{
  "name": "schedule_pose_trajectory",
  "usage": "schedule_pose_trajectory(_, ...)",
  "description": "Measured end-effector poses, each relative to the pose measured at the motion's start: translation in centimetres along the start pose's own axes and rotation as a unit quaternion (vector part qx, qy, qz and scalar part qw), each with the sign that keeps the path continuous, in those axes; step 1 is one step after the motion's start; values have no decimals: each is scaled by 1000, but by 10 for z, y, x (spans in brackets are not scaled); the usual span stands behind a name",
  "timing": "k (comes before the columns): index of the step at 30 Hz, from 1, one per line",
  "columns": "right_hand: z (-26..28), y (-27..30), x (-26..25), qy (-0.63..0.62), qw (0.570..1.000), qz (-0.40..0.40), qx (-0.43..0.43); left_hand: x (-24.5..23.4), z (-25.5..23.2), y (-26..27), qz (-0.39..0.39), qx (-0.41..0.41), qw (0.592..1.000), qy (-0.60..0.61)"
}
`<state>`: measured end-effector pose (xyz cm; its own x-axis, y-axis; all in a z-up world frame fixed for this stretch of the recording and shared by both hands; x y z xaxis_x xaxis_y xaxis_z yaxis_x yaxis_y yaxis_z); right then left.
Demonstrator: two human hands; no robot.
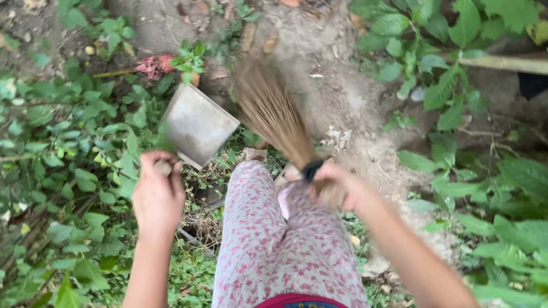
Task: The person sweeps leaves and dirt from the ground into a dustpan using a stick broom, moving between different spots in an outdoor area.
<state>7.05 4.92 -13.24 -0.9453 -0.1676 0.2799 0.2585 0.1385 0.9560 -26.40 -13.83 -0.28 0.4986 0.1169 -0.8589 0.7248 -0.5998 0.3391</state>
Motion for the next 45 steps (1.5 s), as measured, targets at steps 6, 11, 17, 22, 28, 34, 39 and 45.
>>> schedule_pose_trajectory(6, 141, -57, 10, 51, 992, 83, -78, 7, 17, 15, -16, -35, 998, 47)
schedule_pose_trajectory(11, 72, -36, 18, 190, 973, -55, -122, 3, 30, 40, -39, -108, 990, 77)
schedule_pose_trajectory(17, 41, -1, 3, 103, 995, -13, -6, -1, 15, 55, -66, -179, 975, 111)
schedule_pose_trajectory(22, 171, -85, 93, 104, 993, 47, -41, 3, -2, 59, -93, -188, 972, 104)
schedule_pose_trajectory(28, 162, -27, 142, 145, 975, 88, -146, 7, -15, 85, -132, -211, 963, 108)
schedule_pose_trajectory(34, 89, -23, 100, 248, 968, 14, 37, 11, -26, 100, -176, -242, 947, 118)
schedule_pose_trajectory(39, 165, -101, 149, 155, 982, 102, 46, 22, -29, 118, -176, -272, 939, 116)
schedule_pose_trajectory(45, 201, -62, 179, 136, 974, 145, -104, 28, -32, 139, -206, -272, 932, 127)
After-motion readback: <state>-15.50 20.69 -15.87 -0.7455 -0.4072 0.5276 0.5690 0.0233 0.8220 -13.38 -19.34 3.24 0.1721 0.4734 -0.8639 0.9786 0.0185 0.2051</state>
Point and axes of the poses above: each hand's wrist, its own y-axis away from the middle knuckle, its own x-axis out of the palm, z = x × y, the point moved 4 cm from there along -y, towards the middle knuckle, and after that the axes turned 5 degrees about -y, right-handed, at the moved point
